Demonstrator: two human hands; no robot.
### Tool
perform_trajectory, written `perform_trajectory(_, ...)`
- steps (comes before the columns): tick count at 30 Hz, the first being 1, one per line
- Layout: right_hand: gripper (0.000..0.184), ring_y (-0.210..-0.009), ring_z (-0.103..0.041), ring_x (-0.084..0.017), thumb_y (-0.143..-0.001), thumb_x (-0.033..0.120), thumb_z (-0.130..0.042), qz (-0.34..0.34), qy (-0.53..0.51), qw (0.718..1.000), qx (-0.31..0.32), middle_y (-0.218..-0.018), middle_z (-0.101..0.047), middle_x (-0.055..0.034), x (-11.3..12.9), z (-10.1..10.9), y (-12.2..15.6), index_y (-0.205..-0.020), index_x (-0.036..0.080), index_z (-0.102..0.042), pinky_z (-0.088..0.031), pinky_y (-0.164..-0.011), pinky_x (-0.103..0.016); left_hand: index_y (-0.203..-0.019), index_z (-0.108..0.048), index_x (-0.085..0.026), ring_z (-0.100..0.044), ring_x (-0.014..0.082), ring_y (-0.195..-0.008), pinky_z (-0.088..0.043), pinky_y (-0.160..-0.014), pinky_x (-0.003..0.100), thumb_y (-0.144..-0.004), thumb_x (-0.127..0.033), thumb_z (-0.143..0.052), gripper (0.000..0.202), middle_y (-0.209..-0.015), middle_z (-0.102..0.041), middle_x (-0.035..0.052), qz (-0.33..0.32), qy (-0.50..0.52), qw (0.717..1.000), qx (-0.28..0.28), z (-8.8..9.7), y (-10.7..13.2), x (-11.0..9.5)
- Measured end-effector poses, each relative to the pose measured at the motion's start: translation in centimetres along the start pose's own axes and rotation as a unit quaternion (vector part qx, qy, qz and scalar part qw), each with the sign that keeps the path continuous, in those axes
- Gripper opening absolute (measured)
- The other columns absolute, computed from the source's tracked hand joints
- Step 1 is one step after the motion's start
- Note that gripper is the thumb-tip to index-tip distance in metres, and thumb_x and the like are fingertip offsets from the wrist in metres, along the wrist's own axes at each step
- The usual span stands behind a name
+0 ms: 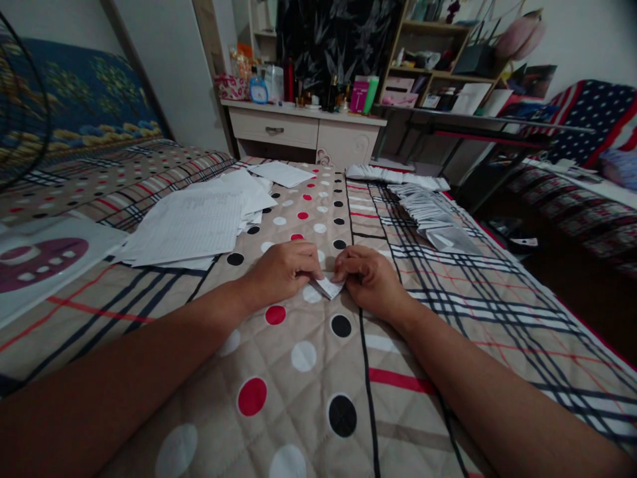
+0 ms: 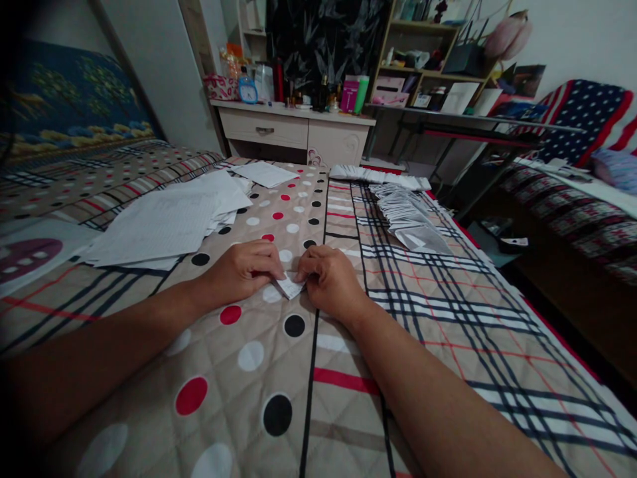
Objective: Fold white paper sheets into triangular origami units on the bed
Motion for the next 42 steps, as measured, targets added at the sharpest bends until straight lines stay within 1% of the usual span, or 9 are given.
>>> perform_trajectory(5,0.038,-0.079,-0.061,-0.018,-0.058,-0.010,-0.046,-0.009,-0.014,1.000,0.001,-0.077,-0.066,-0.0028,0.2,0.0,-0.1,-0.065,0.019,-0.068,-0.047,-0.071,-0.028,-0.077,-0.071,-0.019,-0.059,0.0144,-0.075,-0.046,-0.068,0.026,-0.078,-0.001,-0.056,0.023,-0.076,-0.065,0.0024,-0.015,-0.024,1.000,0.011,-0.1,-0.1,-0.4)
perform_trajectory(9,0.039,-0.079,-0.061,-0.017,-0.059,-0.011,-0.045,-0.014,-0.026,1.000,-0.005,-0.078,-0.066,-0.0030,0.2,0.1,-0.1,-0.065,0.019,-0.069,-0.048,-0.072,-0.028,-0.077,-0.071,-0.019,-0.058,0.0141,-0.074,-0.047,-0.067,0.026,-0.077,-0.001,-0.057,0.023,-0.076,-0.064,0.0023,-0.011,-0.014,1.000,0.005,-0.2,-0.1,-0.2)
perform_trajectory(15,0.038,-0.080,-0.060,-0.017,-0.058,-0.011,-0.047,0.004,0.001,1.000,0.003,-0.078,-0.065,-0.0036,0.4,-0.1,0.0,-0.066,0.018,-0.070,-0.046,-0.071,-0.028,-0.074,-0.071,-0.017,-0.058,0.0137,-0.073,-0.046,-0.067,0.026,-0.076,0.001,-0.057,0.022,-0.073,-0.064,0.0025,-0.024,0.011,1.000,0.001,-0.1,-0.2,-0.3)
perform_trajectory(22,0.036,-0.079,-0.058,-0.017,-0.059,-0.009,-0.048,0.037,0.033,0.999,0.010,-0.080,-0.065,-0.0037,0.7,-0.4,0.2,-0.066,0.018,-0.070,-0.044,-0.072,-0.028,-0.074,-0.070,-0.016,-0.056,0.0144,-0.074,-0.044,-0.068,0.027,-0.078,0.001,-0.055,0.022,-0.073,-0.062,0.0032,-0.036,-0.008,0.999,0.021,-0.4,-0.2,-0.8)
perform_trajectory(30,0.033,-0.079,-0.056,-0.018,-0.059,-0.006,-0.048,0.031,0.080,0.996,0.036,-0.082,-0.065,-0.0046,1.6,-0.5,0.0,-0.067,0.017,-0.071,-0.041,-0.072,-0.030,-0.073,-0.069,-0.016,-0.054,0.0146,-0.074,-0.043,-0.070,0.028,-0.077,0.000,-0.051,0.024,-0.076,-0.059,0.0032,-0.030,-0.041,0.997,0.063,-0.9,-0.1,-1.3)
perform_trajectory(33,0.026,-0.081,-0.056,-0.019,-0.061,-0.001,-0.051,0.020,0.095,0.994,0.054,-0.083,-0.065,-0.0051,2.0,-0.6,0.0,-0.066,0.017,-0.070,-0.041,-0.074,-0.031,-0.075,-0.069,-0.015,-0.054,0.0155,-0.075,-0.043,-0.070,0.029,-0.072,-0.003,-0.055,0.019,-0.079,-0.060,0.0036,-0.004,-0.051,0.995,0.082,-0.9,0.0,-1.2)
perform_trajectory(36,0.018,-0.082,-0.056,-0.020,-0.062,0.004,-0.055,-0.015,0.101,0.993,0.053,-0.082,-0.064,-0.0057,1.8,-0.5,-0.1,-0.064,0.016,-0.068,-0.042,-0.075,-0.032,-0.071,-0.068,-0.016,-0.055,0.0158,-0.076,-0.044,-0.069,0.029,-0.075,-0.015,-0.062,0.007,-0.082,-0.060,0.0034,0.056,-0.042,0.994,0.079,-1.0,0.1,-0.3)
perform_trajectory(39,0.008,-0.083,-0.057,-0.021,-0.064,0.011,-0.061,-0.044,0.108,0.992,0.044,-0.084,-0.063,-0.0062,1.6,-0.4,-0.1,-0.065,0.016,-0.066,-0.044,-0.075,-0.033,-0.068,-0.066,-0.017,-0.057,0.0137,-0.074,-0.043,-0.066,0.027,-0.077,-0.028,-0.069,0.014,-0.086,-0.061,0.0019,0.136,0.001,0.989,0.054,-1.3,0.2,1.5)
perform_trajectory(42,0.002,-0.085,-0.057,-0.021,-0.067,0.015,-0.064,-0.061,0.108,0.992,0.039,-0.092,-0.063,-0.0068,1.3,-0.3,0.0,-0.067,0.017,-0.064,-0.044,-0.075,-0.032,-0.081,-0.067,-0.020,-0.059,0.0140,-0.076,-0.042,-0.065,0.026,-0.071,-0.035,-0.076,0.021,-0.092,-0.063,0.0006,0.195,0.011,0.980,0.044,-1.5,0.4,3.0)
Point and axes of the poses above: each hand's wrist, its own y-axis away from the middle knuckle, its own z-axis out of the back of the hand, x = y × z, the point moved 10 cm from there along -y, towards the middle knuckle
